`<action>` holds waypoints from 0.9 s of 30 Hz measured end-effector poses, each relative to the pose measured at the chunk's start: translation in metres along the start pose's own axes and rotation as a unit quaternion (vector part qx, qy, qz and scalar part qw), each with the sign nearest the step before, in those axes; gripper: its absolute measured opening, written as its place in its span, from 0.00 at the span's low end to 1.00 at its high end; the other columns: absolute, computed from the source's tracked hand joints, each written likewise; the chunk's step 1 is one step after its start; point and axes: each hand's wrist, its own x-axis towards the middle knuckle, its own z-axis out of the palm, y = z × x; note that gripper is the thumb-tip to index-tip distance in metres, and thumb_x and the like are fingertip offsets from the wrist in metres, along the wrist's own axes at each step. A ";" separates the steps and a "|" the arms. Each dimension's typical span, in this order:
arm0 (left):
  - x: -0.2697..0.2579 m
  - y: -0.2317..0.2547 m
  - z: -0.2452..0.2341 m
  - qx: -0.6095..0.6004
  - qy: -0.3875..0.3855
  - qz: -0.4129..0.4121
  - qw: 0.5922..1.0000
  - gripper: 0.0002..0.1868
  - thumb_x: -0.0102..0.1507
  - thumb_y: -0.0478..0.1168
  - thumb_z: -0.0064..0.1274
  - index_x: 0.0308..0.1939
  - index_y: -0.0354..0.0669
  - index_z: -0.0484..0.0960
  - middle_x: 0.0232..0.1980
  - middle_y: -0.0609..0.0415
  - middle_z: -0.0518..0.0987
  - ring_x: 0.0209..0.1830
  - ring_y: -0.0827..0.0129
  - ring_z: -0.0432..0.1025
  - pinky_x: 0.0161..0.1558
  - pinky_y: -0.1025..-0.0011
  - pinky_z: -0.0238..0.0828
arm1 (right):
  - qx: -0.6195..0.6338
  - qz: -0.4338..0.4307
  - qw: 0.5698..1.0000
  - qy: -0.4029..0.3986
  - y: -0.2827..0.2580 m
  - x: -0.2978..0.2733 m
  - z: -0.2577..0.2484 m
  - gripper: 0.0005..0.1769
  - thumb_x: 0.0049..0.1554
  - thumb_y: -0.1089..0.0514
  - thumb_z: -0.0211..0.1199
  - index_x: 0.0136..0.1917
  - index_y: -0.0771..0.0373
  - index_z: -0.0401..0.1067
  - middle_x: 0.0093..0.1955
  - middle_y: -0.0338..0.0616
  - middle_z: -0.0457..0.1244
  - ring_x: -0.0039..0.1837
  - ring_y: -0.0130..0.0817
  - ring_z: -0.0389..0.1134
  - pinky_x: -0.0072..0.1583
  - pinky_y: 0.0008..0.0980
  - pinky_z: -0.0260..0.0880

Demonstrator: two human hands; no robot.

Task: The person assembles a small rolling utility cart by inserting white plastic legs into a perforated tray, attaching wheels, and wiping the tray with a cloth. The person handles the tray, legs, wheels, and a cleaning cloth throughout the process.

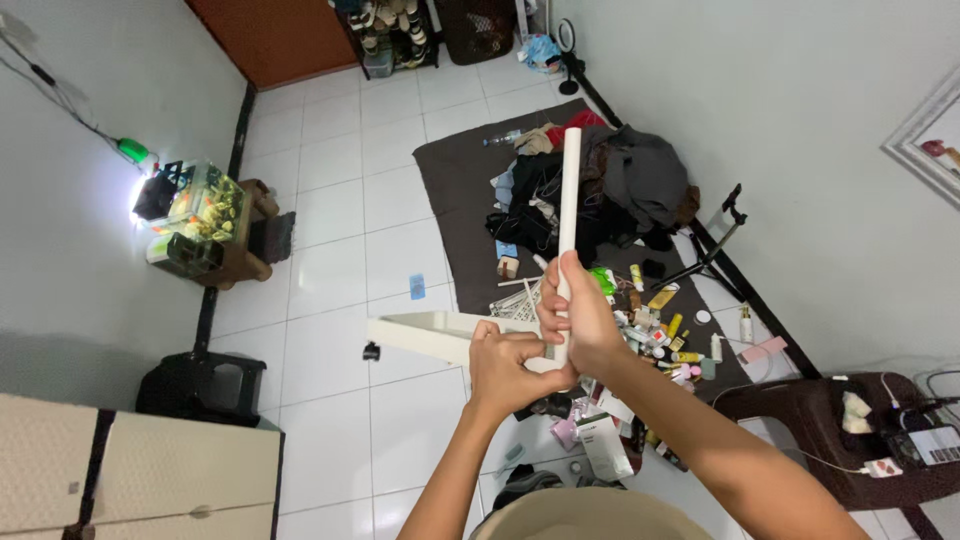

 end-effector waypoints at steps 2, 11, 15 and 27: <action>0.000 -0.005 -0.001 -0.008 -0.005 -0.004 1.000 0.16 0.42 0.52 0.69 0.17 0.46 0.83 0.21 0.61 0.79 0.17 0.67 0.61 0.38 0.68 0.53 | 0.058 0.037 0.996 -0.052 -0.001 0.006 -0.005 0.25 0.67 0.33 0.42 0.40 0.54 0.56 0.27 0.29 0.44 0.25 0.19 0.41 0.27 0.23 0.42; -0.014 -0.055 0.014 -0.231 -0.068 -0.037 0.970 0.17 0.49 0.46 0.70 0.19 0.41 0.78 0.18 0.58 0.71 0.21 0.69 0.59 0.32 0.71 0.55 | 0.196 0.119 0.947 -0.225 0.015 0.036 -0.019 0.28 0.69 0.32 0.36 0.38 0.53 0.55 0.26 0.28 0.42 0.24 0.21 0.40 0.27 0.25 0.40; -0.016 -0.072 0.015 -0.354 -0.109 -0.070 0.926 0.24 0.54 0.43 0.68 0.15 0.38 0.69 0.15 0.58 0.63 0.15 0.75 0.58 0.26 0.73 0.52 | 0.217 0.116 0.941 -0.234 0.025 0.047 -0.018 0.28 0.71 0.33 0.37 0.40 0.54 0.56 0.27 0.29 0.44 0.26 0.22 0.43 0.29 0.25 0.44; -0.021 -0.044 0.003 0.022 -0.060 -0.117 0.991 0.20 0.44 0.57 0.70 0.16 0.44 0.85 0.18 0.57 0.78 0.20 0.67 0.67 0.37 0.67 0.59 | -0.074 0.044 0.996 0.033 0.059 0.045 -0.012 0.10 0.65 0.50 0.48 0.46 0.57 0.57 0.32 0.33 0.54 0.30 0.23 0.53 0.32 0.26 0.57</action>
